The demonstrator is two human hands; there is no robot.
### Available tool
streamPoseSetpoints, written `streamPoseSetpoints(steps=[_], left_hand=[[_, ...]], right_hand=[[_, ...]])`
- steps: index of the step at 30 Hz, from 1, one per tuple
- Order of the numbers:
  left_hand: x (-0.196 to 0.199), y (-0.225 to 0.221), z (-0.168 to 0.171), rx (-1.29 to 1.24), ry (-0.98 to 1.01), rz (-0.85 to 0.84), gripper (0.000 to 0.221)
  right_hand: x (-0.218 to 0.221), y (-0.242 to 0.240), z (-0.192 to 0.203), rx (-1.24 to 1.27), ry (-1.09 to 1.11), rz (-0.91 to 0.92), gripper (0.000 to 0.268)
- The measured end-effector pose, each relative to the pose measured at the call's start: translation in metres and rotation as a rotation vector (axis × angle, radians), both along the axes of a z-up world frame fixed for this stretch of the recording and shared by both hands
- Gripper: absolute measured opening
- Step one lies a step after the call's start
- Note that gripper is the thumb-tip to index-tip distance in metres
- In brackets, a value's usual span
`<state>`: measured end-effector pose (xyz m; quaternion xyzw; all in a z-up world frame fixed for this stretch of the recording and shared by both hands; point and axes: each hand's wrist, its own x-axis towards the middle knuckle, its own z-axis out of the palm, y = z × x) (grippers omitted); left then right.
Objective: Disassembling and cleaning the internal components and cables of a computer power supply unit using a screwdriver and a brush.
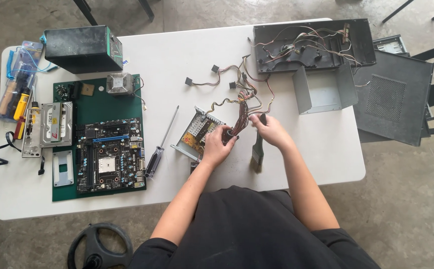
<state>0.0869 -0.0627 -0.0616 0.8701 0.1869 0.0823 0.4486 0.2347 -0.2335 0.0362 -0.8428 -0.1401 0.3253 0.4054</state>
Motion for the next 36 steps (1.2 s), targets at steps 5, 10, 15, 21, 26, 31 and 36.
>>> streamPoseSetpoints(steps=[5,10,15,21,26,31,36], left_hand=[[-0.002,-0.002,0.004,0.084,0.021,-0.033,0.035],[-0.002,-0.002,-0.001,0.104,0.007,-0.051,0.037],[-0.002,0.001,-0.005,0.123,-0.022,-0.067,0.040],[-0.003,-0.001,-0.008,0.153,-0.007,-0.085,0.040],[-0.002,0.000,-0.009,0.146,0.016,-0.096,0.042],[-0.001,0.000,-0.003,0.124,0.028,-0.106,0.040],[-0.003,-0.001,-0.007,0.145,0.021,-0.110,0.041]], right_hand=[[-0.035,-0.021,0.085,-0.231,-0.077,0.179,0.045],[-0.056,-0.055,0.084,-0.210,-0.327,0.007,0.034],[-0.083,-0.047,0.039,0.295,-0.652,-0.189,0.012],[-0.058,-0.039,0.050,0.262,-0.623,-0.273,0.004],[-0.057,-0.031,0.064,0.228,-0.508,-0.219,0.009],[-0.051,-0.029,0.056,0.251,-0.553,-0.219,0.012],[-0.036,-0.030,0.056,0.191,-0.761,-0.260,0.008]])
